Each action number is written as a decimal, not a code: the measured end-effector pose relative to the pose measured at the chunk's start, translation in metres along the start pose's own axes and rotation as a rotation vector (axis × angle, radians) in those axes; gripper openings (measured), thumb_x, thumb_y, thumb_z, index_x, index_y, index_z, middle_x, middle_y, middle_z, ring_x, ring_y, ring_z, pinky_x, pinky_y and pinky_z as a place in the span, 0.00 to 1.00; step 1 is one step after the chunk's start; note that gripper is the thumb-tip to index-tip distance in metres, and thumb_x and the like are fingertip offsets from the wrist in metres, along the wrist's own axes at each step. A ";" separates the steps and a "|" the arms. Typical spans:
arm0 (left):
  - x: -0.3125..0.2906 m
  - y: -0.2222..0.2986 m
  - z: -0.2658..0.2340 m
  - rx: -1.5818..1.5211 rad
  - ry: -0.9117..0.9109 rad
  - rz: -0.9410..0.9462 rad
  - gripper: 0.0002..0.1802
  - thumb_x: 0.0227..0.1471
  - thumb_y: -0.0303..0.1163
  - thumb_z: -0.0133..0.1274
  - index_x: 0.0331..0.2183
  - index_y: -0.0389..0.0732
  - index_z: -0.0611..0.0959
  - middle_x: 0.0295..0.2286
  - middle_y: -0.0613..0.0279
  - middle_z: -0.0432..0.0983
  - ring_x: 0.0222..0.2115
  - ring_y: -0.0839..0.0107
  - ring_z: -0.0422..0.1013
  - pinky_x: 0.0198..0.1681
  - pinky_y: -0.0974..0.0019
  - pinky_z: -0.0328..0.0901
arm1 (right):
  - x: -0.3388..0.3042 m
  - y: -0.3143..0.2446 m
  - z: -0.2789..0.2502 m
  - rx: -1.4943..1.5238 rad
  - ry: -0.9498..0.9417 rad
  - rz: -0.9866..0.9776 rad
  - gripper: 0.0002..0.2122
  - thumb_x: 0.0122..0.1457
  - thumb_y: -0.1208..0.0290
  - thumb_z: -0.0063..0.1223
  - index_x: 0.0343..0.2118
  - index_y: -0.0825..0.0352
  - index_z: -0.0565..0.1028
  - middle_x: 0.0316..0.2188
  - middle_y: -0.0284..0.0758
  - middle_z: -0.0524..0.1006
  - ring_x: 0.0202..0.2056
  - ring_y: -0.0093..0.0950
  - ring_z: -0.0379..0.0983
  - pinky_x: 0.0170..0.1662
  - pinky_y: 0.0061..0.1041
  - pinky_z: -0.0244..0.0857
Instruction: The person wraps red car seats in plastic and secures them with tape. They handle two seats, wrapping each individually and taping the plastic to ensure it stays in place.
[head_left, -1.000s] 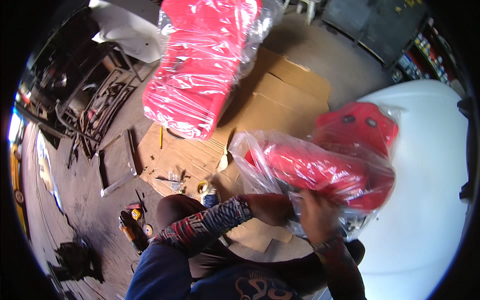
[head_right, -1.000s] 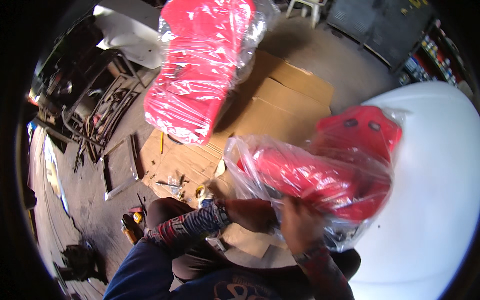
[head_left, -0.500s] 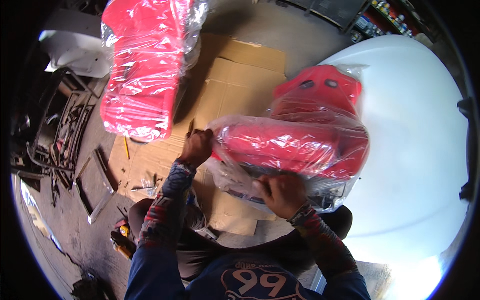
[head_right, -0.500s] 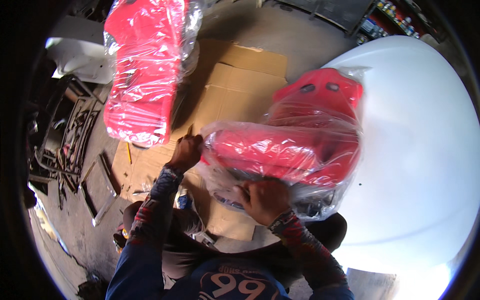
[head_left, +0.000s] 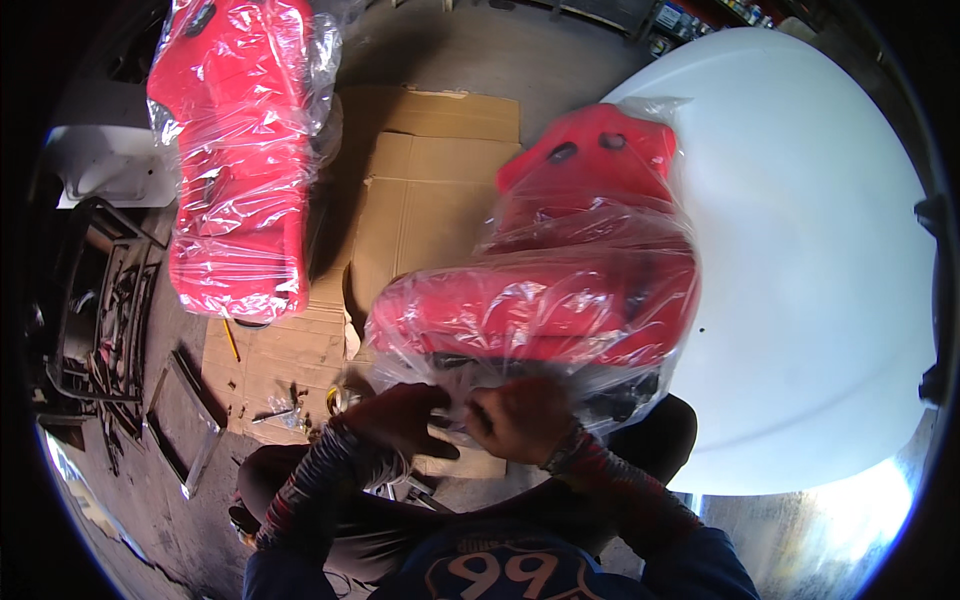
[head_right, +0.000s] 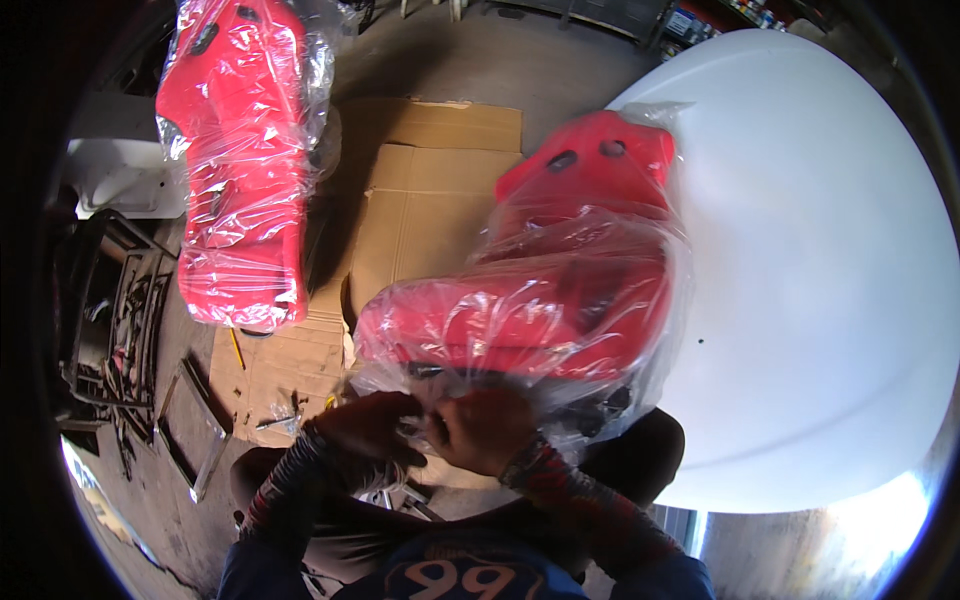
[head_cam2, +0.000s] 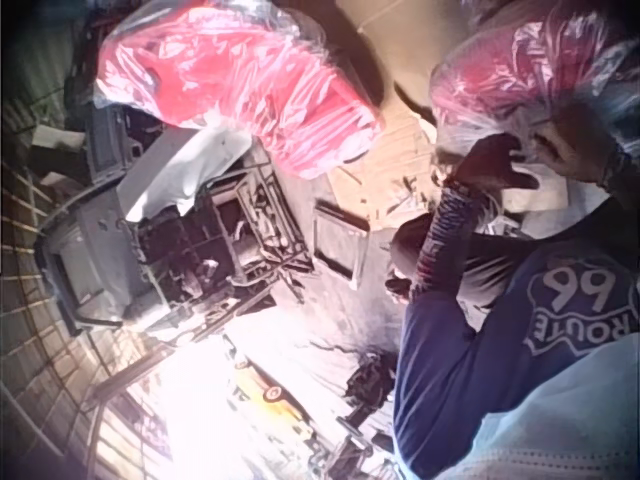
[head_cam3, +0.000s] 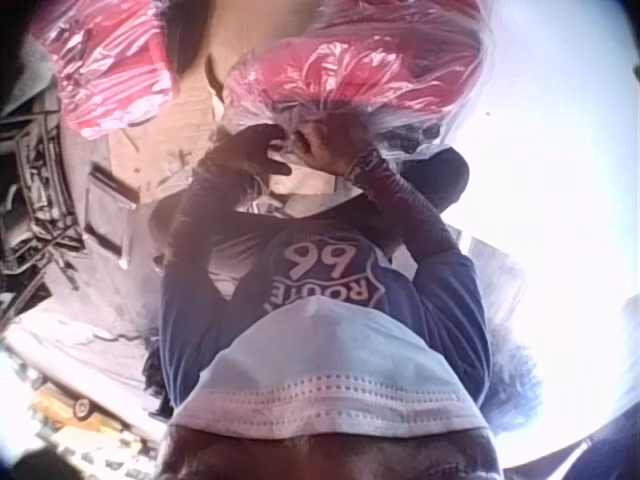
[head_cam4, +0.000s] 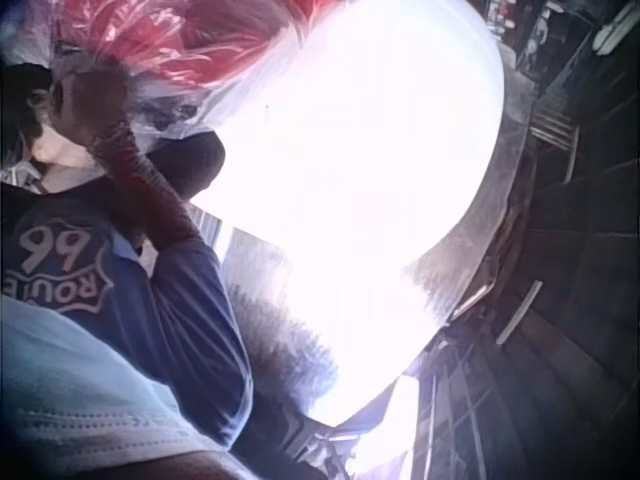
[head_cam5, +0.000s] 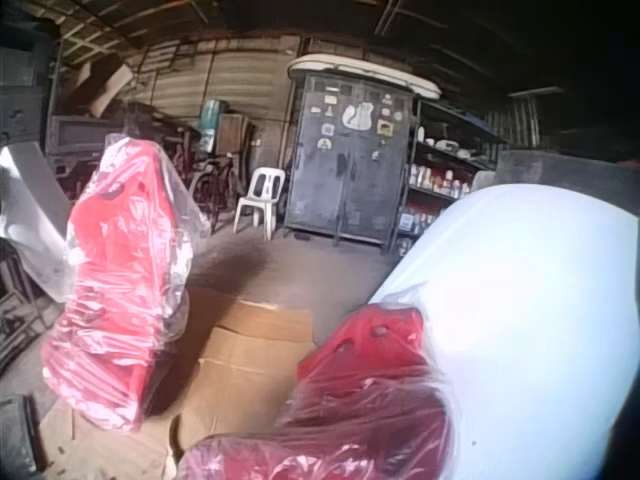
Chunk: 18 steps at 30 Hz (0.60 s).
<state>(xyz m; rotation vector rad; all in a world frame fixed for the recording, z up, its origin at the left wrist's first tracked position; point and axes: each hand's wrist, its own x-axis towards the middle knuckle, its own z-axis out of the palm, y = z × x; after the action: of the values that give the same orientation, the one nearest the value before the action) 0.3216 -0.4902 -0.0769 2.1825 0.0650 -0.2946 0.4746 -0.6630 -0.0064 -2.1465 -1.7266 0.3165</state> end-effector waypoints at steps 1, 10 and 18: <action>-0.001 0.005 0.009 0.138 -0.001 0.046 0.28 0.41 0.43 0.63 0.44 0.37 0.82 0.40 0.43 0.78 0.43 0.49 0.75 0.47 0.52 0.70 | -0.002 -0.005 0.004 -0.007 -0.007 -0.006 0.11 0.56 0.59 0.54 0.26 0.60 0.79 0.15 0.39 0.76 0.19 0.40 0.76 0.26 0.41 0.69; -0.039 0.017 0.122 0.204 0.046 0.201 0.10 0.38 0.36 0.59 0.26 0.41 0.85 0.25 0.50 0.80 0.29 0.50 0.78 0.34 0.50 0.71 | -0.091 -0.034 0.040 0.126 -0.061 0.092 0.25 0.54 0.58 0.56 0.56 0.56 0.74 0.18 0.37 0.78 0.18 0.38 0.76 0.26 0.41 0.72; -0.002 0.067 0.191 0.015 0.047 0.291 0.13 0.48 0.37 0.55 0.31 0.38 0.85 0.30 0.51 0.81 0.33 0.58 0.78 0.40 0.57 0.72 | -0.161 0.001 0.015 -0.035 -0.081 0.075 0.25 0.49 0.58 0.60 0.52 0.60 0.77 0.37 0.42 0.82 0.35 0.41 0.80 0.44 0.42 0.72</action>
<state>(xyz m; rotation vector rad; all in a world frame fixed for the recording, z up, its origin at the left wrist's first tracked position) 0.2941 -0.6834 -0.1304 2.1784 -0.2280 -0.0784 0.4327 -0.8174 -0.0293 -2.2563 -1.7095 0.4014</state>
